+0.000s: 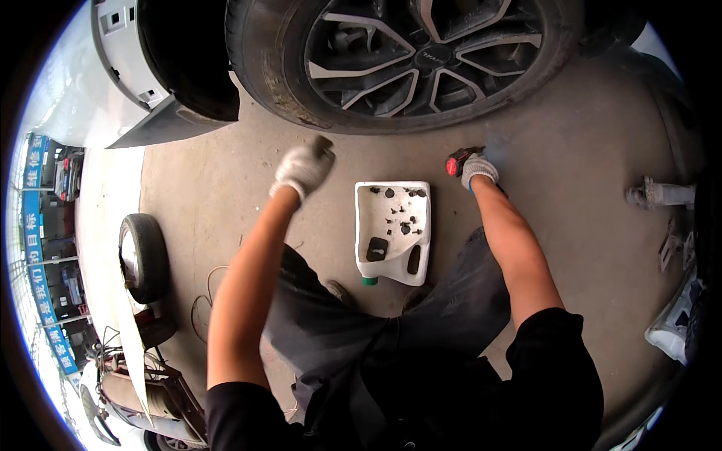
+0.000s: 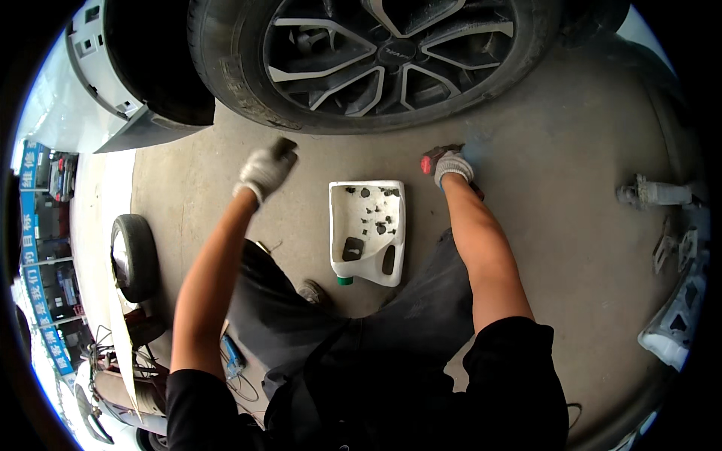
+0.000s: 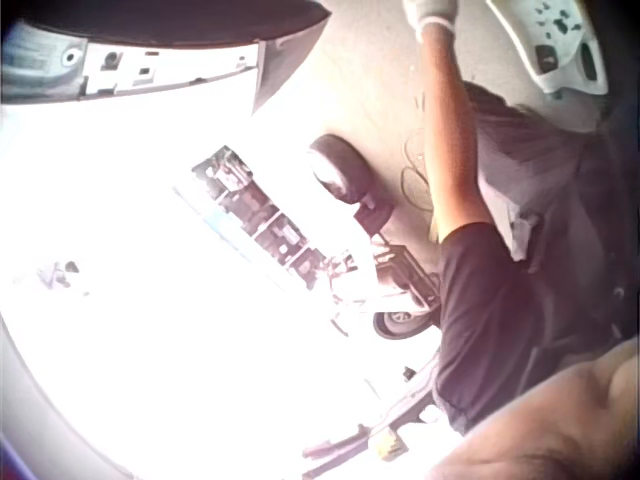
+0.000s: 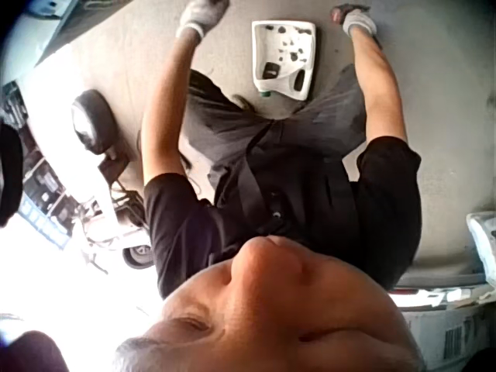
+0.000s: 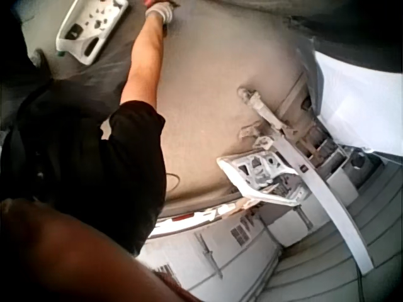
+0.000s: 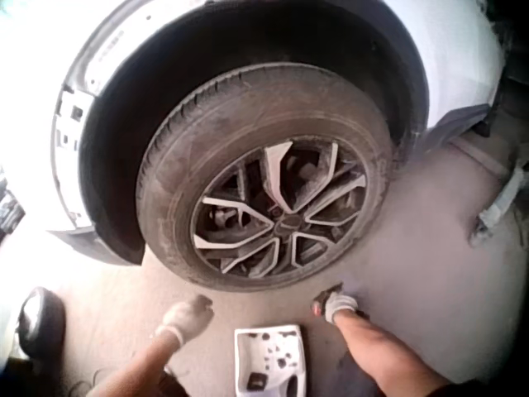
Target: The person opens the trunk of a white SUV, retrieves tools and gloves, then kneels by the rear wheel arch to remove fasteners and clips from the bumper using a cordless drill. The person places removed fasteners into a white tray and continues detaching the wheel arch trim.
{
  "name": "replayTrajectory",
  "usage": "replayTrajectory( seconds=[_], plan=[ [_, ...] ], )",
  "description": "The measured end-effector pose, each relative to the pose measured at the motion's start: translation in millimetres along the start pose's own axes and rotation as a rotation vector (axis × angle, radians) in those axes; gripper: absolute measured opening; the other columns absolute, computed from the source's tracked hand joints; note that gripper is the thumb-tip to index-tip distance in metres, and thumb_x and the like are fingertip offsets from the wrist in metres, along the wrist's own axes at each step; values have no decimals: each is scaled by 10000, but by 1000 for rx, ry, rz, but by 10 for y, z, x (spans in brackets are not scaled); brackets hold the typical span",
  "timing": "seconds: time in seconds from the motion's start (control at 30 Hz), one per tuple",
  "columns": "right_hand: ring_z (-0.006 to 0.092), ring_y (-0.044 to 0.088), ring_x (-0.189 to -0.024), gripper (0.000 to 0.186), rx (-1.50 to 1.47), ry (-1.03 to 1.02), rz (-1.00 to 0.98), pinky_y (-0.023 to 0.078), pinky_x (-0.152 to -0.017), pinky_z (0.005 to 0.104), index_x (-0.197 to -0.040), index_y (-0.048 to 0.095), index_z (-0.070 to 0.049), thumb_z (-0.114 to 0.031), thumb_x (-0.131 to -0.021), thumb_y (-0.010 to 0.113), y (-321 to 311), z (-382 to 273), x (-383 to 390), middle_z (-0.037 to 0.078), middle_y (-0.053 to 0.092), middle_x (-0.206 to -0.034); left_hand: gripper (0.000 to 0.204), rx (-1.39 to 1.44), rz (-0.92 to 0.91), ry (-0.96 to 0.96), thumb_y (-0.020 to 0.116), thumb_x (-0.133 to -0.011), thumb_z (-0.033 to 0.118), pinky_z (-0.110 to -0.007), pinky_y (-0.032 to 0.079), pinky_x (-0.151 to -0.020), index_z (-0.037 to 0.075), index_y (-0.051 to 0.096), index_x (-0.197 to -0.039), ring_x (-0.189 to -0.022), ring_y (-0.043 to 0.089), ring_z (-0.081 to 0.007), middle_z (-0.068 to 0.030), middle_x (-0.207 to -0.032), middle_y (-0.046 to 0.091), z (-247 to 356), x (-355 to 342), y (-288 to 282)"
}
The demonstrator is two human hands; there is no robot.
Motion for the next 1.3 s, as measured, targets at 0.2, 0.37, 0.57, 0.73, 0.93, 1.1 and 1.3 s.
replayTrajectory(
  seconds=[0.2,0.37,0.57,0.73,0.93,1.1,1.3],
  plan=[
    [335,541,-1267,686,71,84,-32,506,-985,432,-1403,432,-31,-150,-793,723,118,94,123,178,479,-1435,397,-7,-504,-159,544,-884,282,-420,507,-938,105,617,-1232,-1106,634,-347,-187,-1168,664,-428,648,1882],
    [308,614,-1173,592,152,33,-53,534,-936,419,-1299,562,-35,-142,-739,720,262,78,140,206,603,-1279,410,-87,-571,-40,534,-880,233,-416,495,-972,106,594,-1265,-1165,603,-343,-183,-1217,642,-319,632,2272],
    [349,650,-1078,493,117,-139,-169,537,-896,423,-1133,661,9,-207,-690,674,-279,22,316,249,664,-1117,415,-23,-545,-11,538,-896,227,-420,488,-975,116,568,-1295,-1149,605,-350,-190,-1213,642,-467,514,2412],
    [389,605,-1110,669,42,-253,42,493,-942,464,-1303,458,18,-244,-727,676,-127,570,300,281,601,-1194,363,55,-409,-29,522,-897,223,-427,507,-920,104,609,-1229,-1065,637,-360,-203,-1111,675,-501,226,2039],
    [413,577,-1111,933,-18,3,201,501,-917,491,-1478,185,-42,-299,-769,735,867,879,675,236,467,-1313,341,83,-456,-37,516,-889,258,-447,502,-907,93,640,-1160,-1045,639,-370,-199,-1075,681,-713,207,2026],
    [410,588,-1105,1020,-144,142,250,508,-916,482,-1481,100,-56,-285,-753,776,1247,960,698,234,434,-1346,327,100,-408,-38,520,-888,273,-463,513,-881,91,648,-1127,-1023,642,-381,-215,-1055,677,-847,118,1927],
    [415,589,-1111,870,-137,177,204,504,-905,494,-1456,250,-29,-328,-789,722,1317,1070,700,243,490,-1335,343,169,-241,-133,499,-901,263,-450,509,-898,112,652,-1169,-1029,647,-367,-210,-1057,683,-1044,-13,1677]
  ],
)
Point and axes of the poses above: each hand's wrist, its own x-axis away from the middle knuckle, its own y-axis out of the palm, z = x × y, the point moved 9 cm from there along -x, towards the middle knuckle
